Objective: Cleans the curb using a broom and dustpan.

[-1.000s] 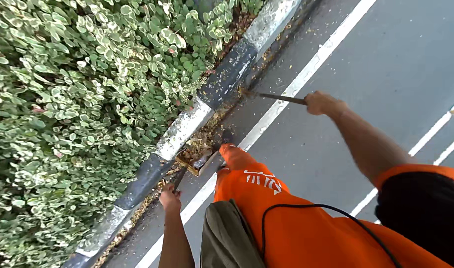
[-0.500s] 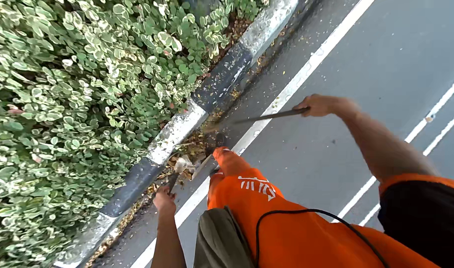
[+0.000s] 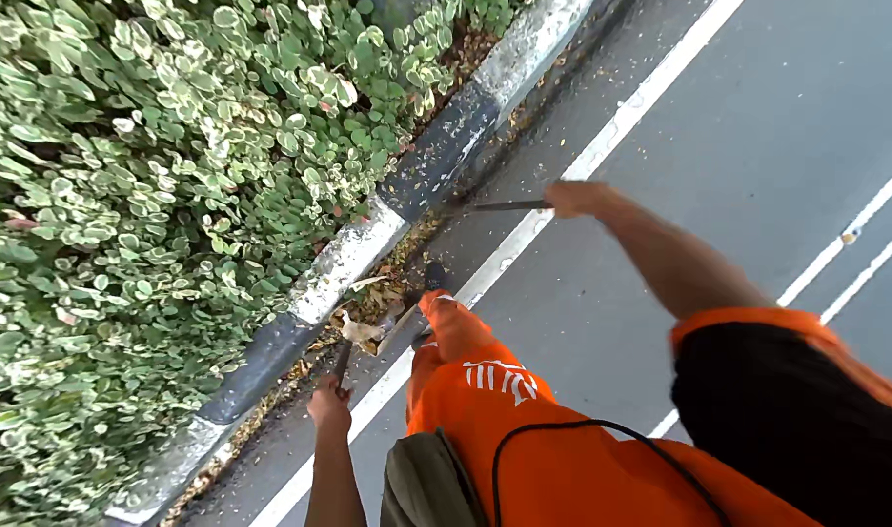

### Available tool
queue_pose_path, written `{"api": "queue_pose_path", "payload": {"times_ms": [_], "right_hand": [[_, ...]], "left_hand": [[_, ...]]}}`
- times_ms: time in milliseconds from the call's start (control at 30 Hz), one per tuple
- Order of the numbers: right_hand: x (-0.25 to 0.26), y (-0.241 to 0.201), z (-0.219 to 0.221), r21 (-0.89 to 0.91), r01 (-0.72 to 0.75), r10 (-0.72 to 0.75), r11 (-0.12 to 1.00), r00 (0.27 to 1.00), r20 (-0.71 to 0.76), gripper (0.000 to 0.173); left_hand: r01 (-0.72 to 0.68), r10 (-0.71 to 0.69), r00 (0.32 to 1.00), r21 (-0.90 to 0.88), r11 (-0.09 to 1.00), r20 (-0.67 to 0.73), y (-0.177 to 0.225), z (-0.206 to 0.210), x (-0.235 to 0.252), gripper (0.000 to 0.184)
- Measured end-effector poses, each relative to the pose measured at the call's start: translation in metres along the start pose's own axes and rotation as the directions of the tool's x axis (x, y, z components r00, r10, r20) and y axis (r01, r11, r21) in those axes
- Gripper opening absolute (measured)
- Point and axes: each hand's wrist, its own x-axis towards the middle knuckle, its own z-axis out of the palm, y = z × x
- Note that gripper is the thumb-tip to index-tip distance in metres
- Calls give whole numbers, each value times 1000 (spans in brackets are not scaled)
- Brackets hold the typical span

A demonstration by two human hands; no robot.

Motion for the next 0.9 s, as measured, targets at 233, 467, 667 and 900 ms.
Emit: {"api": "queue_pose_path", "payload": {"times_ms": [233, 467, 667, 900], "right_hand": [[-130, 54, -120, 273, -266, 269, 925, 963, 25, 22], [-23, -93, 65, 291, -235, 251, 927, 968, -18, 51], [-42, -71, 148, 207, 60, -75, 976, 995, 65, 30], [-152, -50, 62, 137, -28, 39, 990, 996, -79, 13]], "left_hand": [[-27, 26, 1000, 57, 998, 12, 9, 4, 13, 13], [-18, 18, 1000, 29, 999, 6, 4, 1, 5, 13], [-29, 28, 1000, 10, 1000, 13, -11, -16, 13, 13], [-98, 101, 995, -98, 990, 22, -47, -106, 50, 12]]}}
